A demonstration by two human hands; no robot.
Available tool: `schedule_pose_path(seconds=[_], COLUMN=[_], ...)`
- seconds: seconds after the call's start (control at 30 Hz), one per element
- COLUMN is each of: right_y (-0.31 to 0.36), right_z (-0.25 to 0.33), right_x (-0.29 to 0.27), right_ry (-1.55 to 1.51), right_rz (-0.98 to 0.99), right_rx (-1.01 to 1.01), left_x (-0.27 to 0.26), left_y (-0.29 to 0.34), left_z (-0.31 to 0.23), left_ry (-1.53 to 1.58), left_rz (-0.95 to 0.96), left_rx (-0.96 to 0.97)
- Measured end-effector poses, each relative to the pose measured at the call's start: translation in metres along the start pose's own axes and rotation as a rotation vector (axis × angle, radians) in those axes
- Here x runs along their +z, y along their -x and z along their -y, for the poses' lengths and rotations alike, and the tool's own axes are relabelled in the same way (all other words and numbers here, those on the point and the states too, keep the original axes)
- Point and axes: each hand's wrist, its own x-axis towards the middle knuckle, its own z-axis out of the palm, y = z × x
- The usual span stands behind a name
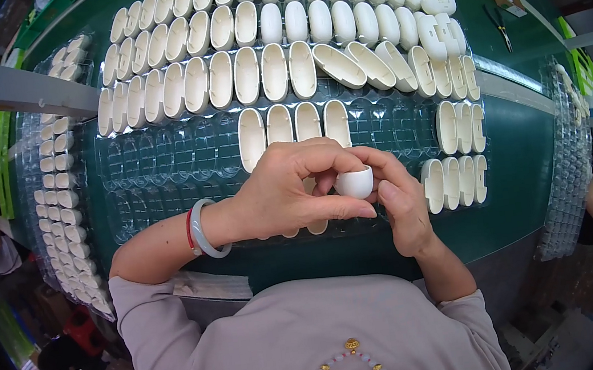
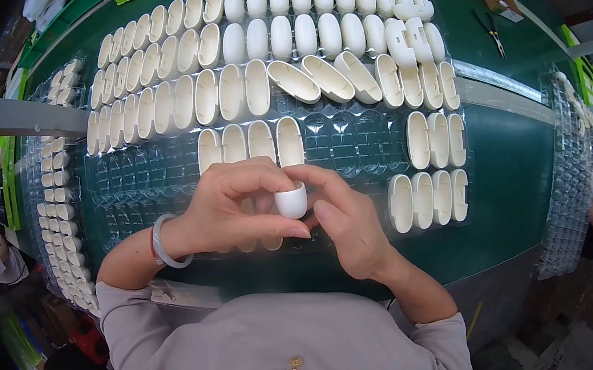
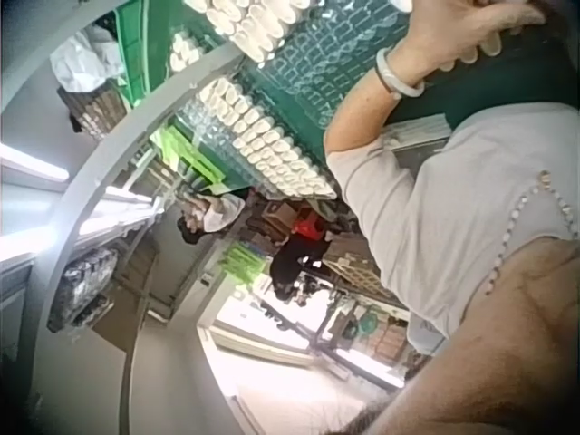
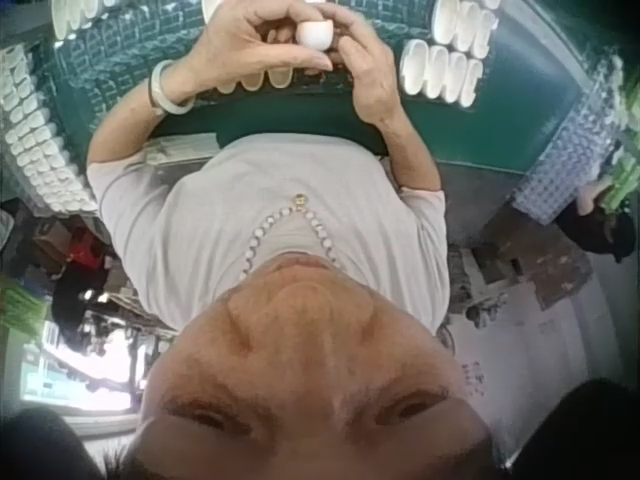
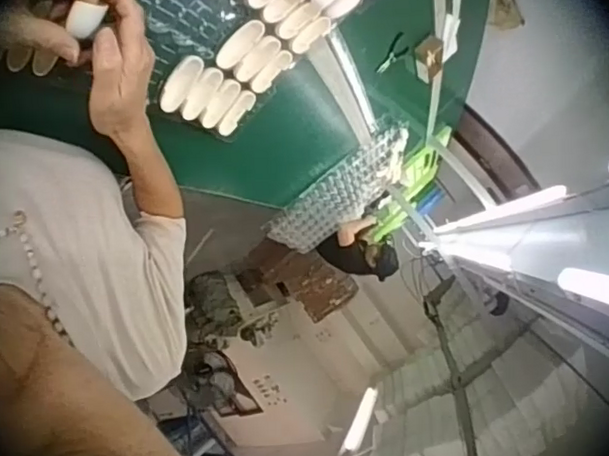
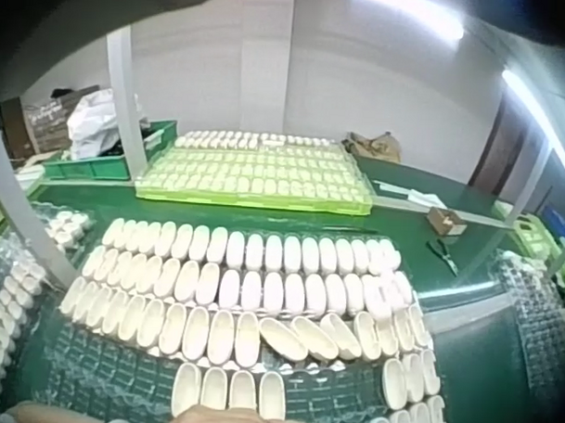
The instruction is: The person assembles small white plastic shells by hand, then places them into a plastic tray.
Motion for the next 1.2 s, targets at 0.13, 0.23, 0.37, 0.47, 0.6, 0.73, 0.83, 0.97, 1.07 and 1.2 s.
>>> schedule_pose_path(seconds=[0.13, 0.23, 0.37, 0.47, 0.6, 0.73, 0.83, 0.97, 1.07, 1.2], right_y=[-0.002, -0.002, -0.004, -0.004, -0.001, -0.001, -0.001, -0.001, -0.001, 0.0], right_z=[-0.001, 0.001, -0.013, -0.011, -0.006, -0.007, -0.007, -0.006, -0.006, -0.007], right_x=[0.003, 0.012, 0.006, 0.005, 0.006, 0.007, 0.007, 0.007, 0.007, 0.009], right_ry=[0.082, 0.116, 0.283, 0.242, 0.081, 0.042, 0.036, 0.043, 0.029, -0.05], right_rz=[0.001, -0.025, -0.066, -0.077, -0.058, -0.061, -0.058, -0.052, -0.046, -0.068], right_rx=[-0.12, -0.122, -0.257, -0.302, -0.139, -0.124, -0.104, -0.115, -0.107, -0.062], left_x=[0.001, 0.004, 0.008, 0.005, 0.002, 0.001, -0.001, 0.0, 0.0, 0.0], left_y=[-0.001, 0.001, 0.0, -0.002, -0.002, -0.001, -0.002, -0.002, -0.001, -0.001], left_z=[0.002, 0.004, 0.006, 0.003, -0.002, -0.003, -0.01, -0.007, -0.004, -0.004], left_ry=[-0.008, -0.107, -0.163, -0.138, 0.005, 0.013, 0.076, 0.094, 0.096, 0.085], left_rz=[0.026, 0.016, 0.056, 0.071, 0.085, 0.082, 0.115, 0.109, 0.112, 0.118], left_rx=[-0.005, 0.06, 0.034, 0.052, -0.094, -0.109, -0.314, -0.28, -0.274, -0.275])
